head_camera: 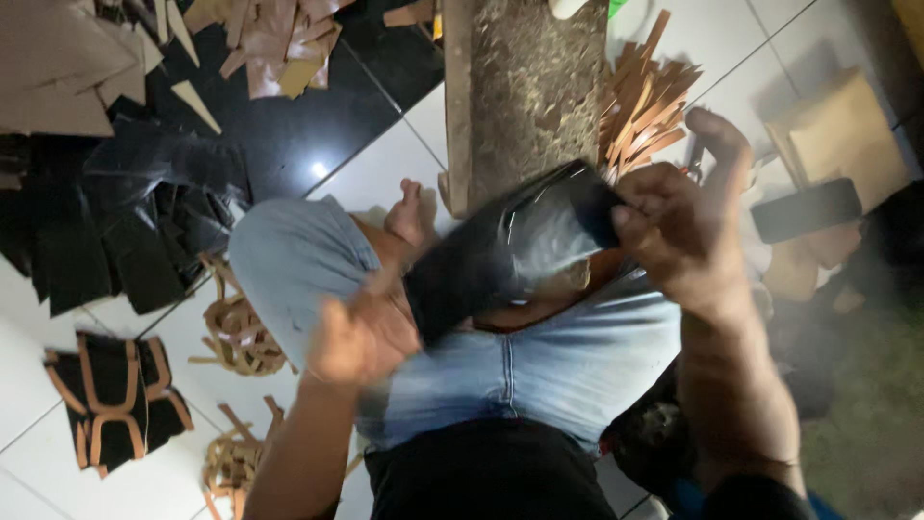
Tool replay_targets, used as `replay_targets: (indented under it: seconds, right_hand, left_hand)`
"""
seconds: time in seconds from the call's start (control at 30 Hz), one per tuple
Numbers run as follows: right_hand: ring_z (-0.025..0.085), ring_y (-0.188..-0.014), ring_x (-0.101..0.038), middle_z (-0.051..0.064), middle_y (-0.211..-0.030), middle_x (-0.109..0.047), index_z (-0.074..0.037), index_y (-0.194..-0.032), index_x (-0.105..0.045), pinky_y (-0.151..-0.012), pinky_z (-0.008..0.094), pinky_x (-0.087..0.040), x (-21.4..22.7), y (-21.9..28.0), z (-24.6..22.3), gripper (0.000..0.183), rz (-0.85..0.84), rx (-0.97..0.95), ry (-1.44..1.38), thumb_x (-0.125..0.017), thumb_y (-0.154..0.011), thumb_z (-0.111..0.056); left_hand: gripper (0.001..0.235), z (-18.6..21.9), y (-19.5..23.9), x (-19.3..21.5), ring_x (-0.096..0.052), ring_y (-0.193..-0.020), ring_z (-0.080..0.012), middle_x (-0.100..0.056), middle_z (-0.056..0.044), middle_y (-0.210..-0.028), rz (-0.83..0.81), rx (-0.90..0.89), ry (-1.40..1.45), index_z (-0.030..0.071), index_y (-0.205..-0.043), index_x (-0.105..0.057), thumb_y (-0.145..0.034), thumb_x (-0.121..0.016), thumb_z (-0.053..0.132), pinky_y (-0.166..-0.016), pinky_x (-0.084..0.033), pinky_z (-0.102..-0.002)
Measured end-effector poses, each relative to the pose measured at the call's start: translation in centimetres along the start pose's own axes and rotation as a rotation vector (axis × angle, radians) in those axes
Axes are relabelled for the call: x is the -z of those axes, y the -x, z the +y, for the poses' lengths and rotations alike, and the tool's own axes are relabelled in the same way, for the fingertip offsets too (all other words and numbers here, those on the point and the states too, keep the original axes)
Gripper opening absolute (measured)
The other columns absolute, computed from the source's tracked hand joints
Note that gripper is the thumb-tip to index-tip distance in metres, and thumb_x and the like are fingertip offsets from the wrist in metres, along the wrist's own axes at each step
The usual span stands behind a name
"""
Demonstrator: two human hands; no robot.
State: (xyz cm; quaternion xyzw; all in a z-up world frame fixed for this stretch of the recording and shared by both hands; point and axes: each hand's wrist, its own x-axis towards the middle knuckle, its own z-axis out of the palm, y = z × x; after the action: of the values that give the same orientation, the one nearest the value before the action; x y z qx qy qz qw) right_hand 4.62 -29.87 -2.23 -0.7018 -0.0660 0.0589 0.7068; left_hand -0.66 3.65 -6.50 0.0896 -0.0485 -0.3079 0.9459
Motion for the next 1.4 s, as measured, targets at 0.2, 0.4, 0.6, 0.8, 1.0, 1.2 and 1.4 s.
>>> replay_targets:
  seconds: [0.2, 0.4, 0.6, 0.8, 1.0, 1.2, 1.4]
  right_hand:
    - [0.02, -0.098, -0.069, 0.014, -0.106, -0.063, -0.004, -0.158, -0.013, -0.085, 0.037, -0.062, -0.8, -7.0, -1.3, 0.087, -0.412, 0.103, 0.425, -0.07, -0.095, 0.012]
    - [0.028, -0.111, -0.063, 0.019, -0.124, -0.059, 0.003, -0.139, -0.058, -0.091, 0.042, -0.055, 0.9, -14.1, -1.1, 0.037, -0.194, 0.438, 0.905, -0.069, -0.105, 0.007]
    - [0.041, -0.138, -0.048, 0.02, -0.147, -0.056, -0.007, -0.12, -0.078, -0.11, 0.058, -0.036, 2.0, -16.9, 1.0, 0.017, -0.05, 0.454, 1.253, -0.07, -0.106, -0.011]
    - [0.041, -0.138, -0.041, 0.021, -0.145, -0.055, -0.007, -0.118, -0.079, -0.108, 0.058, -0.031, 1.7, -17.5, 1.5, 0.024, -0.053, 0.519, 1.277, -0.066, -0.098, -0.008]
    - [0.038, -0.137, -0.046, 0.017, -0.143, -0.06, -0.007, -0.116, -0.08, -0.112, 0.053, -0.035, 2.0, -16.9, 0.3, 0.018, -0.017, 0.461, 1.205, -0.065, -0.106, -0.007]
    - [0.036, -0.126, -0.053, 0.017, -0.13, -0.063, -0.007, -0.104, -0.074, -0.109, 0.046, -0.04, 2.4, -16.7, -0.1, 0.018, -0.029, 0.248, 0.864, -0.057, -0.102, -0.009]
    - [0.036, -0.131, -0.053, 0.024, -0.143, -0.057, 0.002, -0.1, -0.069, -0.111, 0.044, -0.041, 1.2, -15.9, -0.1, 0.019, 0.066, 0.296, 0.563, -0.053, -0.104, -0.007]
  left_hand:
    - [0.088, -4.0, -0.8, 1.7, -0.053, -0.134, -0.0188, -0.051, -0.013, -0.15, 0.212, 0.151, -0.393, 0.002, -0.164, -0.024, -0.093, -0.076, 0.008, -0.113, -0.044, -0.035]
    - [0.074, -3.3, -1.3, 2.3, -0.059, -0.119, -0.0136, -0.061, -0.006, -0.13, 0.444, 0.053, -0.686, -0.001, -0.154, -0.04, -0.088, -0.072, -0.01, -0.103, -0.049, -0.03]
    - [0.077, -1.8, -2.7, 2.1, -0.056, -0.125, -0.0123, -0.056, -0.007, -0.139, 0.459, -0.006, -0.614, 0.001, -0.156, -0.033, -0.089, -0.066, -0.013, -0.105, -0.049, -0.03]
    - [0.091, -1.7, -3.5, 2.1, -0.054, -0.121, -0.0137, -0.051, -0.008, -0.141, 0.484, 0.052, -0.568, 0.009, -0.164, -0.017, -0.089, -0.062, -0.013, -0.101, -0.05, -0.03]
    - [0.097, -1.6, -3.8, 1.6, -0.053, -0.127, -0.0154, -0.047, -0.008, -0.148, 0.442, 0.026, -0.573, 0.011, -0.167, -0.01, -0.088, -0.06, -0.014, -0.105, -0.049, -0.032]
    - [0.098, -1.4, -4.2, 0.9, -0.04, -0.145, -0.0148, -0.037, -0.007, -0.161, 0.362, -0.06, -0.676, 0.007, -0.167, -0.01, -0.087, -0.061, -0.016, -0.12, -0.034, -0.031]
    - [0.095, -1.5, -4.0, 0.5, -0.037, -0.148, -0.014, -0.036, -0.006, -0.163, 0.303, -0.122, -0.735, 0.004, -0.167, -0.014, -0.088, -0.064, -0.013, -0.123, -0.031, -0.031]
